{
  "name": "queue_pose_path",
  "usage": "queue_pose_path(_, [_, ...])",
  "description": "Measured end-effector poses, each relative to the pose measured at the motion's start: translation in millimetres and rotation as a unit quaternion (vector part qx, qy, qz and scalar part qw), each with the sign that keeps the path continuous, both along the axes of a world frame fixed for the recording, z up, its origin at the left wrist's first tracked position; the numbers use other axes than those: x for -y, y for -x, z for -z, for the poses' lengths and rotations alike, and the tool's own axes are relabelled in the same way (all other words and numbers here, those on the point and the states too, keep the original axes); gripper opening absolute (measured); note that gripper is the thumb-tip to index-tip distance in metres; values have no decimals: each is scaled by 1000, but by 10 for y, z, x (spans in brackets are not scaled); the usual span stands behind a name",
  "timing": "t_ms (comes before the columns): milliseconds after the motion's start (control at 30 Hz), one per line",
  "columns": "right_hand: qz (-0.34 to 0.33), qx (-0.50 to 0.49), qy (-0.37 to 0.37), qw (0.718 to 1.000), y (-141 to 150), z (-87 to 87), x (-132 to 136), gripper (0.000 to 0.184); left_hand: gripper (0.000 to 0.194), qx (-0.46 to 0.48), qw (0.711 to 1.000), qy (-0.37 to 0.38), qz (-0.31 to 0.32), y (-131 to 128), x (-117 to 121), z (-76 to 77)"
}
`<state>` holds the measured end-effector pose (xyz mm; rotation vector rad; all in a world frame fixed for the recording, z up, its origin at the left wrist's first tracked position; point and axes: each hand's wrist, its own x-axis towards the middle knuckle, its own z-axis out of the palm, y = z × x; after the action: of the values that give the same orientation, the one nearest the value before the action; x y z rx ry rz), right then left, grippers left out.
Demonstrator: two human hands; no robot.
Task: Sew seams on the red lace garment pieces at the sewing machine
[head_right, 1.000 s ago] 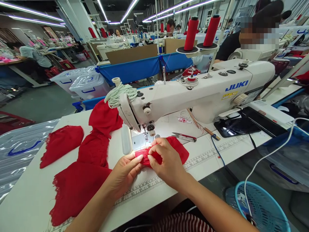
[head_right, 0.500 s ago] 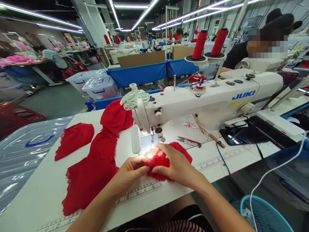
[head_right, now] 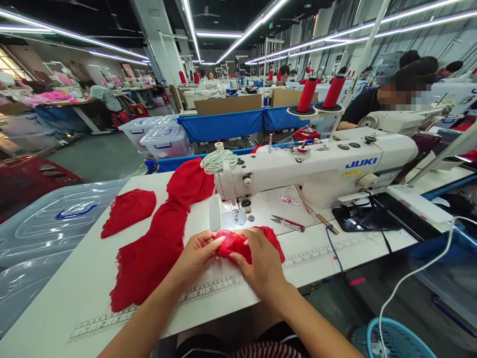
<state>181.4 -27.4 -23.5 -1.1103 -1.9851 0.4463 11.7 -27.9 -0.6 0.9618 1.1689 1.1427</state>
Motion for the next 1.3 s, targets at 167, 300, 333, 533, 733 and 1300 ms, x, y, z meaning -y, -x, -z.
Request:
queue_pose_path(167, [-10, 17, -28, 999, -217, -42, -105, 15, 28, 32, 999, 15, 26, -18, 12, 30])
queue_pose_path(300, [118, 99, -63, 986, -578, -22, -369, 14, 27, 96, 993, 33, 67, -45, 23, -7])
queue_pose_path(333, [147, 147, -61, 976, -666, -3, -442, 15, 28, 107, 991, 38, 74, -55, 25, -24])
queue_pose_path(533, [141, 237, 11, 961, -938, 197, -708, 14, 34, 148, 984, 47, 84, -85, 8, -21])
queue_pose_path(733, [104, 36, -43, 993, -765, 137, -533, 15, 31, 158, 980, 65, 98, -68, -17, 23])
queue_pose_path(1300, [-33, -15, -89, 995, -44, -67, -235, 18, 29, 163, 980, 69, 90, -89, -9, 27])
